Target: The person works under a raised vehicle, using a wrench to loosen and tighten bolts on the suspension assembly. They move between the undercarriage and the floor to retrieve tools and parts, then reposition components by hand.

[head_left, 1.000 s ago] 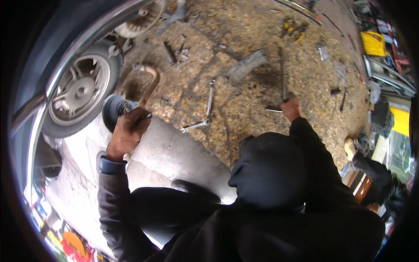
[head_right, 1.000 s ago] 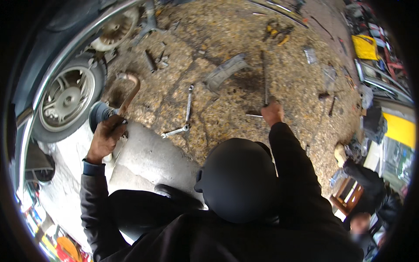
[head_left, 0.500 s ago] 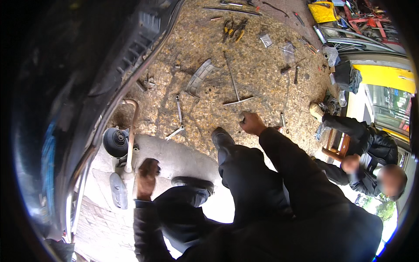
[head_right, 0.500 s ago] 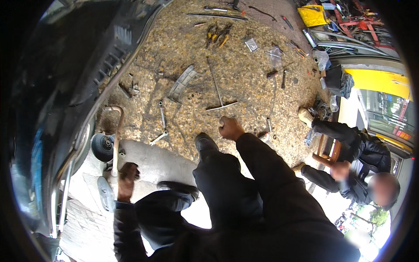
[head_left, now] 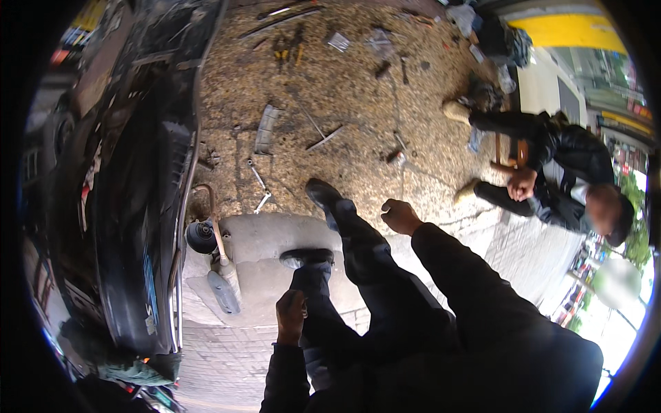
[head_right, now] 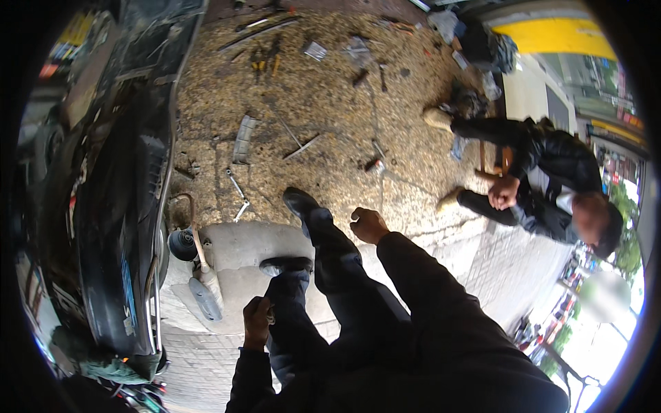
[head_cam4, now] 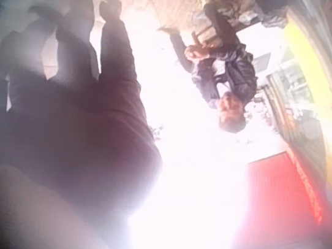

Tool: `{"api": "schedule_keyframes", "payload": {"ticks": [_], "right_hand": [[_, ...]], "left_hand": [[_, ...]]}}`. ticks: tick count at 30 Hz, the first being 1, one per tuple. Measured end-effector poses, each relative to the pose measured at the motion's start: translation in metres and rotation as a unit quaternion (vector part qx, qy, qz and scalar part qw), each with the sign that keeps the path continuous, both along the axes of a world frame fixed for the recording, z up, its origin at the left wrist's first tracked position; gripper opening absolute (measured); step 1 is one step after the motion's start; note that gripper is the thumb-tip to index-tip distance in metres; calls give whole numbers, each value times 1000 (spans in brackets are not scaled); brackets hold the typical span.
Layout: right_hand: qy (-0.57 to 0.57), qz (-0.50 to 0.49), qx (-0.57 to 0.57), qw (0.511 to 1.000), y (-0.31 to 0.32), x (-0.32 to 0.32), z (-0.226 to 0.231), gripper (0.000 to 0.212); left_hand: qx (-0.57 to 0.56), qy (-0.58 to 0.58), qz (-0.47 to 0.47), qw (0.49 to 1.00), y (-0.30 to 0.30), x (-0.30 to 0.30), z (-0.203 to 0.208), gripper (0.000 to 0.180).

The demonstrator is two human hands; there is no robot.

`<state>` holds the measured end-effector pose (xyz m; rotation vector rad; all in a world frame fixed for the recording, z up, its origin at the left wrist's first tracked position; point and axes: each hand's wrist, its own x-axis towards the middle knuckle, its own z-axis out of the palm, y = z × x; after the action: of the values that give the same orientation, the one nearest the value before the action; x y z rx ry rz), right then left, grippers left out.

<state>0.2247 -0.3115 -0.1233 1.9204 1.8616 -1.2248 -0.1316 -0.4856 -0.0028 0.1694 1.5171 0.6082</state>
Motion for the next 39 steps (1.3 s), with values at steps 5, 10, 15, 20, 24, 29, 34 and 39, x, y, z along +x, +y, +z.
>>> {"api": "schedule_keyframes", "payload": {"ticks": [5,10,15,20,24,29,34,39], "right_hand": [[12,33,54,998,-56,51,12,24],[-24,-130,-22,991,-122,77,30,24],[-46,-185,-49,980,-147,82,52,26],[5,-187,-18,982,-111,89,72,27],[26,-260,-102,960,-45,100,80,29],[49,-213,-56,974,47,119,75,26],[36,-212,-40,976,156,129,51,25],[60,-176,138,973,303,134,-11,28]], "left_hand": [[47,43,-122,991,22,26,31,26],[12,36,-119,992,19,33,42,27],[21,104,-204,973,11,23,65,25],[-30,121,-165,978,39,26,99,21],[-25,131,-149,980,92,52,113,20],[22,95,-145,985,168,106,114,22],[49,22,-90,995,249,181,92,22],[82,-64,-115,988,340,235,46,22]]}}
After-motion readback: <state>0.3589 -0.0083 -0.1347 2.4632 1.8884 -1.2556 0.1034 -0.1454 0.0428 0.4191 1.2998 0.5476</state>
